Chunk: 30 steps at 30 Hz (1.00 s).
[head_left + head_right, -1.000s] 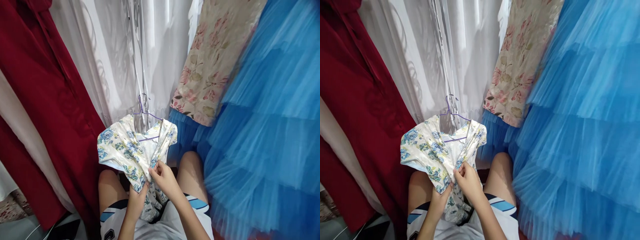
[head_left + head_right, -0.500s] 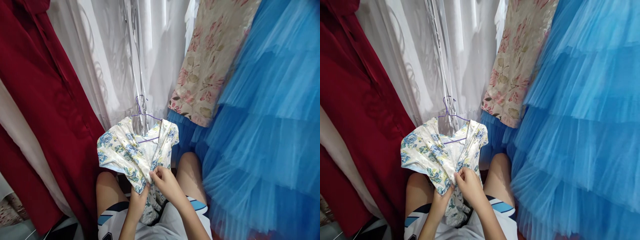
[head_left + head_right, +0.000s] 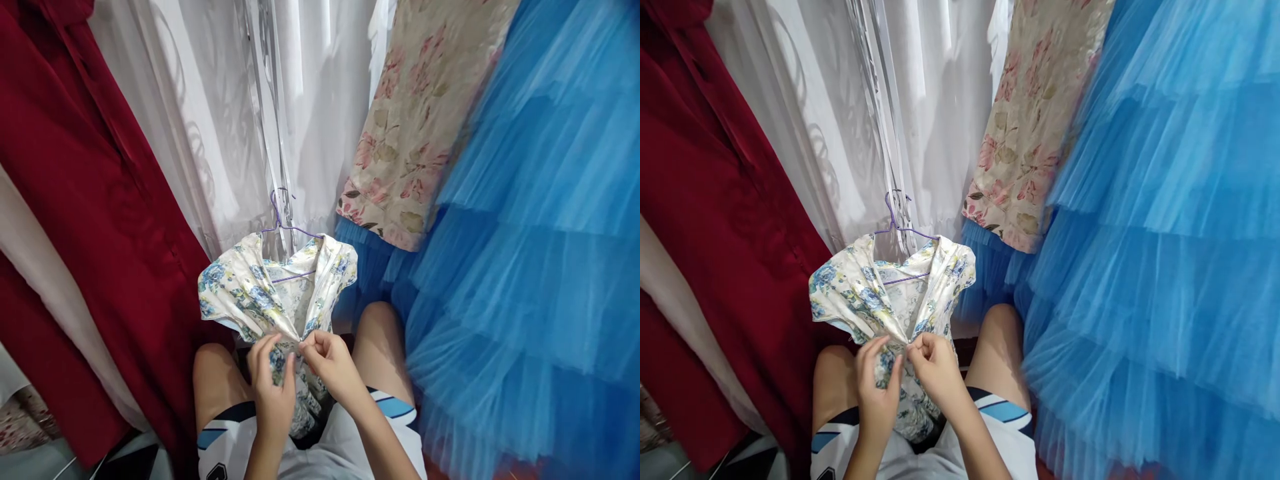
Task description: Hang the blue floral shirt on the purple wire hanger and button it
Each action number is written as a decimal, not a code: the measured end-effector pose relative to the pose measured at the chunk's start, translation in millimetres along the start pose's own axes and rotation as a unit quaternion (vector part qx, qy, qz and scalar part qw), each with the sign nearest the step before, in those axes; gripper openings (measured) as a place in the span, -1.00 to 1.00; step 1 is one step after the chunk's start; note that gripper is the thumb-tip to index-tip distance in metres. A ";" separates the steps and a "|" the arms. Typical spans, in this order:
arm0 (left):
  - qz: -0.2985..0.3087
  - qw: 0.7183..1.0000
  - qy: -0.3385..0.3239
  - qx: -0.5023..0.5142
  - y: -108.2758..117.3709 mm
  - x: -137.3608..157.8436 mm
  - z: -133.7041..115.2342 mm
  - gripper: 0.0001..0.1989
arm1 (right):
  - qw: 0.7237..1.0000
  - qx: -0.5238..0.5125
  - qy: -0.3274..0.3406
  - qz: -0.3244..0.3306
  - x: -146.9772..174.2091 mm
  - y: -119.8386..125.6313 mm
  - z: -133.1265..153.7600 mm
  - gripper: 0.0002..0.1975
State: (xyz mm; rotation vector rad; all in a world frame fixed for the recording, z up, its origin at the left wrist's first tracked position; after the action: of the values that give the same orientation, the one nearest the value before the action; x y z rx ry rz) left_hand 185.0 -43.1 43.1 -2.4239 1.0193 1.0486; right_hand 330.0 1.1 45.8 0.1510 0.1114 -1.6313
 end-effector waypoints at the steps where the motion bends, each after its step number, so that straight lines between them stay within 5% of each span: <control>1: 0.069 0.997 0.019 0.001 -13.5 3.8 2.9 -0.72 | 1.000 -0.007 0.004 0.006 2.0 -2.9 0.5 -0.78; 3: 0.157 0.985 0.064 0.014 -31.8 13.3 8.9 -0.84 | 1.000 -0.021 0.014 0.012 3.6 -6.9 1.5 -0.77; 8: 0.221 0.972 0.078 0.010 -47.3 22.2 9.7 -0.86 | 0.994 -0.109 0.006 -0.001 -29.3 -8.2 15.5 -0.73; 16: 0.318 0.945 0.064 -0.043 -63.6 20.0 16.2 -0.87 | 0.984 -0.133 0.101 -0.059 -131.5 -13.4 111.5 -0.70; 23: 0.414 0.904 0.102 -0.005 -81.7 32.8 60.0 -0.94 | 0.969 -0.168 0.144 -0.106 -132.3 -9.5 133.7 -0.81; 26: 0.357 0.928 0.101 0.030 -79.6 -2.4 53.6 -0.97 | 0.971 -0.161 0.148 -0.099 -124.8 -8.3 130.5 -0.85; 30: 0.158 0.983 0.039 0.083 -54.5 -95.5 -1.7 -0.72 | 0.972 -0.138 0.168 -0.092 -112.3 -4.6 133.6 -0.81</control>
State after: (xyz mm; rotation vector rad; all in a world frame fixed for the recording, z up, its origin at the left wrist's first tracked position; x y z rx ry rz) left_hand 179.0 40.8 114.0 -2.2310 1.4939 0.9243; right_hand 328.4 90.0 196.0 0.2069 0.6253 -1.7442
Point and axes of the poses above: each hand's wrist, its own x-axis away from the middle knuckle, its own y-axis out of the back of the hand, z = x × y, the point moved 9 cm from there along -x, towards the middle knuckle, and after that the axes turned 12 degrees about -z, right-handed, at the moved point
